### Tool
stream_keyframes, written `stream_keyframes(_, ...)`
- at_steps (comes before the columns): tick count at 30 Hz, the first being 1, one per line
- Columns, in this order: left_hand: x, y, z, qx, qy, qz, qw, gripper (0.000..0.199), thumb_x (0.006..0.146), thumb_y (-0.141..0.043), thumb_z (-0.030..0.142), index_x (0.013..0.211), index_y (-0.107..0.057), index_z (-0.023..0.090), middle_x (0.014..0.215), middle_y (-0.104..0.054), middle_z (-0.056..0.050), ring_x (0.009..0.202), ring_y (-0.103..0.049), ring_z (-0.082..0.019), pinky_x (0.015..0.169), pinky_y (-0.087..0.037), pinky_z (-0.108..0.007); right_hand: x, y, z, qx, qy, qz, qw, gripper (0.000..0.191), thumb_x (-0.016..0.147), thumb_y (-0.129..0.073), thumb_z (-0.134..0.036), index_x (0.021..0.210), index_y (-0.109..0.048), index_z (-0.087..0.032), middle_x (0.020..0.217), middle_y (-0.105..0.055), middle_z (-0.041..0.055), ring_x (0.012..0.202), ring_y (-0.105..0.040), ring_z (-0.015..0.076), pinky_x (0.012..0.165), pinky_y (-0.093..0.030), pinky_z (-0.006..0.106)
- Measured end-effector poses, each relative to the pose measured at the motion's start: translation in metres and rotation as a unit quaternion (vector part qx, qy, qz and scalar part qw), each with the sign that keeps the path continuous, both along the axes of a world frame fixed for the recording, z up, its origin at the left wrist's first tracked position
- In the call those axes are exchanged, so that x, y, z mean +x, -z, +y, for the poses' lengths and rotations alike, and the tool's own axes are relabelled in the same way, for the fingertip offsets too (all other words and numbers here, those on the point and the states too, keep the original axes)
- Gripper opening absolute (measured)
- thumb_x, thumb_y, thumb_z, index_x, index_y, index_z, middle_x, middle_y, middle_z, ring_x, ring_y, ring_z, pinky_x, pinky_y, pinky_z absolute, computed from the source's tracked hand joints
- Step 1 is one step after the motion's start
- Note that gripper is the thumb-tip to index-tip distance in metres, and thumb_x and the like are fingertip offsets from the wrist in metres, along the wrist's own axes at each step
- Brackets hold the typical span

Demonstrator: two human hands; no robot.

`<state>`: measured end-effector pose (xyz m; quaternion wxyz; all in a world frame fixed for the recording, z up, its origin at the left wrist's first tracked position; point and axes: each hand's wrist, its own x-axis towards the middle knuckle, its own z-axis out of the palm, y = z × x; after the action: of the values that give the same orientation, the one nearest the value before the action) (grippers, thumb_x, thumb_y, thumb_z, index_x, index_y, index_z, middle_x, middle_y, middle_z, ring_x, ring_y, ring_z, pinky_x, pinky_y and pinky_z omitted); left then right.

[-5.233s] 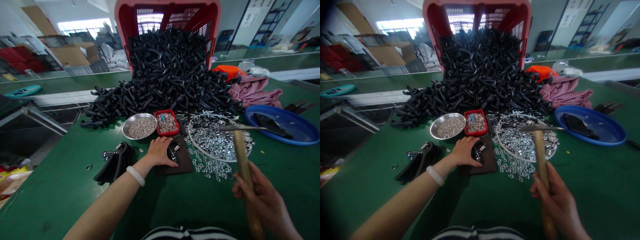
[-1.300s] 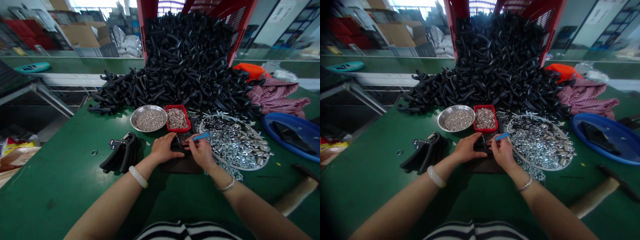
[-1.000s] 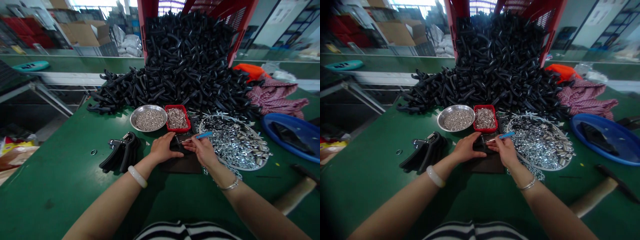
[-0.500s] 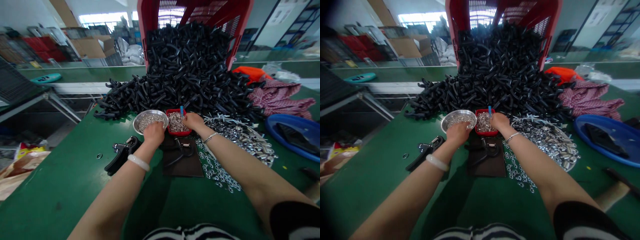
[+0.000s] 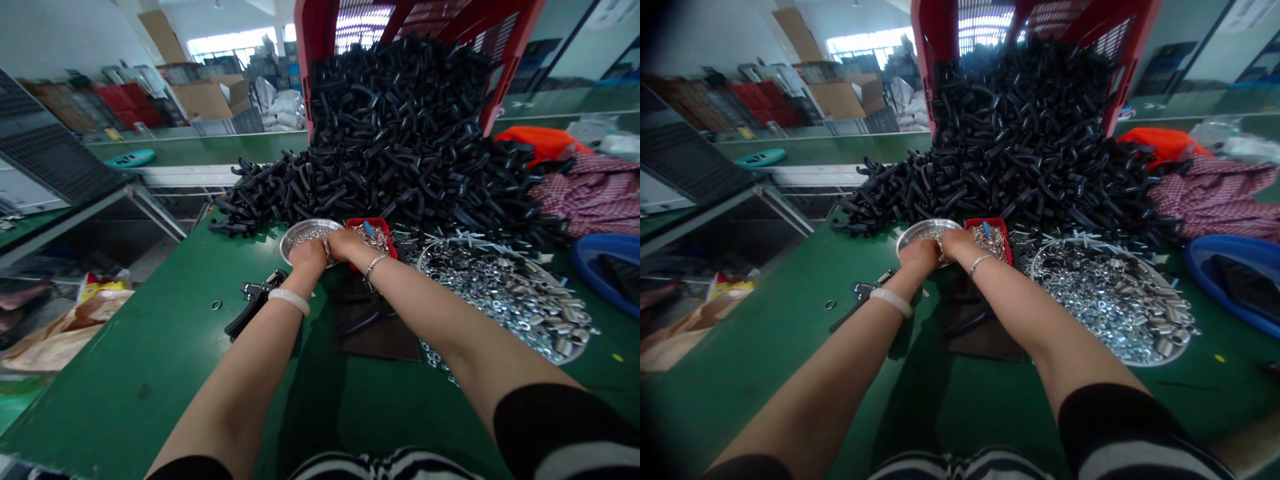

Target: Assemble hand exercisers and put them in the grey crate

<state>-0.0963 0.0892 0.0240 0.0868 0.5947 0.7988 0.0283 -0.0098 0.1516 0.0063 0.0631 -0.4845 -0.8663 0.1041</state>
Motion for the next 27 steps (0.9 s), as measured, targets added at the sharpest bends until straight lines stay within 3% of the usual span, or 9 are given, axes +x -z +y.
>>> stream_keyframes(7, 0.001, 0.002, 0.000, 0.018, 0.003, 0.012, 1.000, 0.029, 0.082, -0.044, 0.025, 0.099, -0.066, 0.018, 0.102, -0.064, -0.017, 0.094, -0.061, -0.029, 0.077, -0.047, -0.041, 0.022, 0.002, -0.013, 0.026, -0.011, 0.069, 0.997, 0.020, 0.079, -0.053, -0.028, 0.086, -0.069, -0.019, 0.093, -0.068, 0.0069, 0.086, -0.060, 0.0191, 0.072, -0.043, 0.026)
stream_keyframes(15, -0.002, 0.000, -0.004, 0.051, 0.005, -0.026, 0.998, 0.027, 0.082, -0.045, 0.032, 0.095, -0.066, 0.022, 0.097, -0.066, -0.011, 0.089, -0.061, -0.027, 0.075, -0.046, -0.037, 0.064, -0.011, -0.030, 0.028, 0.003, 0.152, 0.988, 0.015, 0.078, -0.056, -0.023, 0.085, -0.068, -0.017, 0.087, -0.069, 0.0027, 0.081, -0.061, 0.0145, 0.073, -0.043, 0.024)
stream_keyframes(19, 0.017, 0.001, -0.018, 0.110, 0.088, -0.107, 0.984, 0.023, 0.081, -0.048, 0.033, 0.093, -0.066, 0.026, 0.096, -0.067, -0.005, 0.088, -0.060, -0.023, 0.076, -0.045, -0.032, 0.108, -0.011, -0.058, 0.006, 0.037, 0.202, 0.979, 0.015, 0.077, -0.056, -0.026, 0.083, -0.069, -0.019, 0.082, -0.070, 0.0017, 0.076, -0.062, 0.0166, 0.070, -0.045, 0.028)
stream_keyframes(23, 0.041, 0.012, -0.046, 0.104, 0.179, -0.217, 0.954, 0.018, 0.079, -0.052, 0.027, 0.091, -0.065, 0.025, 0.090, -0.068, -0.001, 0.082, -0.060, -0.018, 0.074, -0.045, -0.028, 0.144, -0.004, -0.089, 0.020, 0.062, 0.205, 0.977, 0.015, 0.074, -0.056, -0.022, 0.083, -0.069, -0.022, 0.084, -0.069, 0.0012, 0.078, -0.062, 0.0181, 0.071, -0.046, 0.032)
stream_keyframes(27, 0.051, 0.021, -0.064, 0.097, 0.183, -0.267, 0.941, 0.016, 0.079, -0.053, 0.025, 0.089, -0.065, 0.022, 0.086, -0.068, -0.001, 0.077, -0.060, -0.016, 0.071, -0.044, -0.026, 0.159, 0.006, -0.111, 0.011, 0.112, 0.220, 0.969, 0.012, 0.073, -0.058, -0.026, 0.080, -0.067, -0.022, 0.076, -0.069, -0.0010, 0.069, -0.062, 0.0160, 0.066, -0.046, 0.029)
